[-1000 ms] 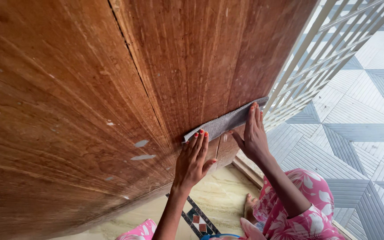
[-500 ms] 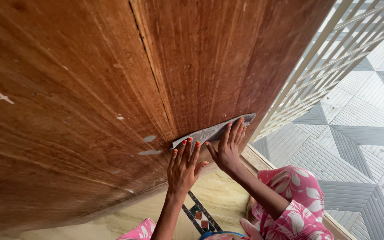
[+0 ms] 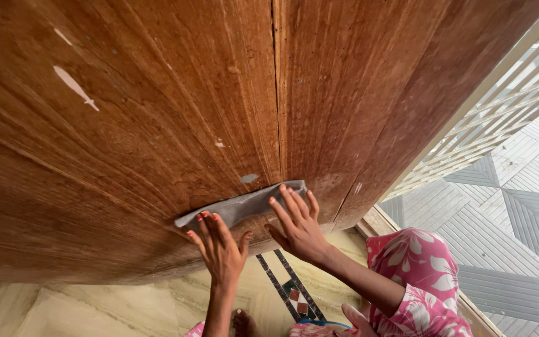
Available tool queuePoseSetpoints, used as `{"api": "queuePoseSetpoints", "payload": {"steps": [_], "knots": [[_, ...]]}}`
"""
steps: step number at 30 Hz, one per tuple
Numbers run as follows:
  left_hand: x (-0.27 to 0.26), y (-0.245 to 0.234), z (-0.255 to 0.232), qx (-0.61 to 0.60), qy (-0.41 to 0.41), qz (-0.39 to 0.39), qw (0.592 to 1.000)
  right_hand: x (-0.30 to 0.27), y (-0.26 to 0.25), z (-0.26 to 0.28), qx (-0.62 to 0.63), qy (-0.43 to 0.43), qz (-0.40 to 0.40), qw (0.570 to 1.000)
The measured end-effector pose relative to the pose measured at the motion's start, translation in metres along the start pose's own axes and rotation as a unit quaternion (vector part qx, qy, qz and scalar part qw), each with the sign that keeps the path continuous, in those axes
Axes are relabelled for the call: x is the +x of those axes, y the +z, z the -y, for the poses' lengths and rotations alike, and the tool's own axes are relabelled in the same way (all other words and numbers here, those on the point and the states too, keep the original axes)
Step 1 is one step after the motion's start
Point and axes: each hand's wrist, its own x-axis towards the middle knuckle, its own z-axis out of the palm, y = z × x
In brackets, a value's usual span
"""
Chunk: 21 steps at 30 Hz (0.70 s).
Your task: The person sands a wooden door by hand using a piece of sandpaper, moving it back and forth across different sections of the wood surface.
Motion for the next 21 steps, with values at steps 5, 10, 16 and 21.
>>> {"api": "queuePoseSetpoints", "payload": {"steps": [5, 10, 16, 21], "knots": [[-0.006, -0.008, 0.024, 0.018, -0.041, -0.051, 0.998, 0.003, 0.008, 0.020, -0.008, -0.075, 0.093, 0.993], [-0.017, 0.018, 0.017, 0.057, -0.077, 0.008, 0.995, -0.001, 0.011, 0.016, -0.002, -0.074, 0.119, 0.990], [-0.023, 0.065, 0.001, 0.051, -0.071, 0.027, 0.996, -0.010, 0.004, -0.007, -0.032, -0.054, 0.104, 0.993], [-0.014, 0.091, -0.038, 0.033, -0.016, 0.010, 0.999, -0.020, -0.014, -0.038, -0.063, -0.006, 0.098, 0.993]]}}
